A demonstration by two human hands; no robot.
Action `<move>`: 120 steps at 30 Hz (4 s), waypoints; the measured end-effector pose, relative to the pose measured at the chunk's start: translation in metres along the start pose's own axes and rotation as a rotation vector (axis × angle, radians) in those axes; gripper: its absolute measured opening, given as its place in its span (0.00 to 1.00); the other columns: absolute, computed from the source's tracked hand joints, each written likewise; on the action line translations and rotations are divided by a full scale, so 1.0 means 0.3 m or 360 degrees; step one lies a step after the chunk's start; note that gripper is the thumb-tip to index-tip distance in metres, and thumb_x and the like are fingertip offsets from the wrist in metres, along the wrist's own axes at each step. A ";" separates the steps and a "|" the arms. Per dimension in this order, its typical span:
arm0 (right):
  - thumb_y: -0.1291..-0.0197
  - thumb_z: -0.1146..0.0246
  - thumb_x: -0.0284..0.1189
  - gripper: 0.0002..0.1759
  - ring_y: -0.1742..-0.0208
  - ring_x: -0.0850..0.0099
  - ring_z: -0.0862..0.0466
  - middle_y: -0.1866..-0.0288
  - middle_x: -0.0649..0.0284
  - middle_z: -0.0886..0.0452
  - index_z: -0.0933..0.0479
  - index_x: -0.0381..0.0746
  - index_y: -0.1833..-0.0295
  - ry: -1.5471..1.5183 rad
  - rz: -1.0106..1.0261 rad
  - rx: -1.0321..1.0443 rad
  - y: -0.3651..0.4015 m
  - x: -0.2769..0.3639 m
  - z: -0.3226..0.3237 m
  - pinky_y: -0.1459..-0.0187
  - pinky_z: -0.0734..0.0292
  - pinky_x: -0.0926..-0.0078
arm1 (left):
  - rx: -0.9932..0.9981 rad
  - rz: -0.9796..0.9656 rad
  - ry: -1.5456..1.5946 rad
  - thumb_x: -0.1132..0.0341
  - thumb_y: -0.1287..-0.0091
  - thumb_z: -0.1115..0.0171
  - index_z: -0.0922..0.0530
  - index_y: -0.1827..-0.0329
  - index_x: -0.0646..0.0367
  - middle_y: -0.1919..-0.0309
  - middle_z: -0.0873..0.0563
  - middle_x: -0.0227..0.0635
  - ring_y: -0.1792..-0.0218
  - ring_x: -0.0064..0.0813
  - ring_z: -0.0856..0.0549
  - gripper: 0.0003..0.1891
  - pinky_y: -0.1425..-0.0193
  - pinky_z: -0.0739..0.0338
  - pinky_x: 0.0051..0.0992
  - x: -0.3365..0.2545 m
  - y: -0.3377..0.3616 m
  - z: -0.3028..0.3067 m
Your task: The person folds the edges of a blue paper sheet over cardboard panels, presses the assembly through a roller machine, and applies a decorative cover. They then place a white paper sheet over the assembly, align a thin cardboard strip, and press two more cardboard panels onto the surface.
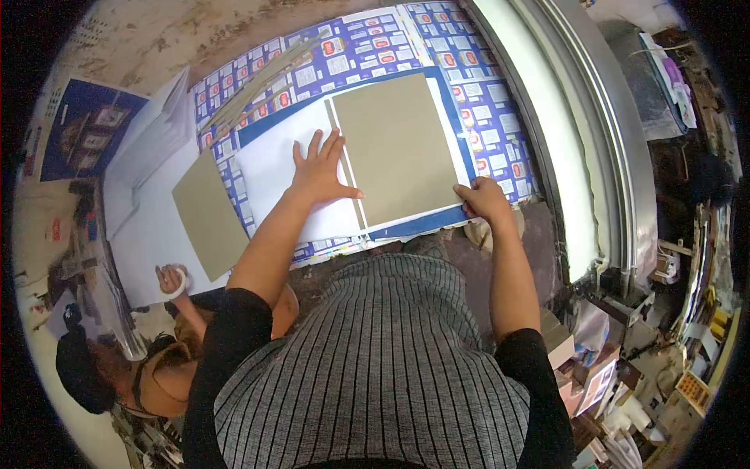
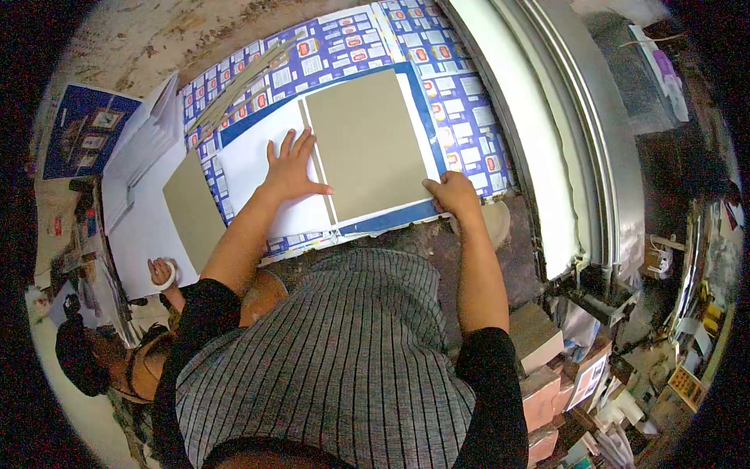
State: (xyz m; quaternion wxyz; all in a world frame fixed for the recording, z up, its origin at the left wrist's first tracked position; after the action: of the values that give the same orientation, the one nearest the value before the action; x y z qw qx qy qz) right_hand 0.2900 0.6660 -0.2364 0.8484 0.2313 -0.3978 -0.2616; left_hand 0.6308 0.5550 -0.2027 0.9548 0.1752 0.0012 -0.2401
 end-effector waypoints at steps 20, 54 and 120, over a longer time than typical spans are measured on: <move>0.53 0.25 0.34 0.38 0.40 0.47 0.23 0.44 0.40 0.23 0.28 0.29 0.37 0.0550 0.0693 -0.0589 -0.083 0.296 -0.082 0.37 0.26 0.55 | -0.0205 -0.0127 0.0161 0.24 0.61 0.30 0.43 0.20 0.56 0.17 0.48 0.38 0.19 0.53 0.53 0.68 0.24 0.65 0.71 0.048 0.013 -0.057; 0.48 0.25 0.42 0.28 0.58 0.58 0.14 0.59 0.47 0.14 0.21 0.29 0.52 -0.0017 0.0167 -0.0350 -0.283 0.231 -0.057 0.53 0.20 0.62 | -0.0146 -0.0117 0.0002 0.18 0.58 0.38 0.47 0.18 0.55 0.17 0.49 0.36 0.18 0.53 0.54 0.68 0.24 0.63 0.71 0.053 0.028 -0.027; 0.34 0.36 0.32 0.37 0.24 0.52 0.31 0.26 0.39 0.32 0.39 0.28 0.24 -0.0393 0.0638 -0.0252 -0.220 0.240 -0.098 0.26 0.38 0.65 | -0.0209 -0.0272 0.0231 0.24 0.54 0.33 0.46 0.20 0.64 0.18 0.48 0.45 0.18 0.39 0.49 0.66 0.21 0.64 0.62 -0.012 0.142 -0.122</move>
State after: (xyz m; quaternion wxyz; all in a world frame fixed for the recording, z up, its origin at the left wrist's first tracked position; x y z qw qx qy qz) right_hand 0.3356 0.5762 -0.2530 0.8437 0.0469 -0.5148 -0.1446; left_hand 0.6501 0.6039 -0.2226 0.9377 0.1284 0.1009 -0.3067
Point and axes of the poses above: each hand's wrist, its own y-axis away from the middle knuckle, its own z-axis out of the back of the hand, x = y × z, the point moved 4 cm from there along -y, towards the middle knuckle
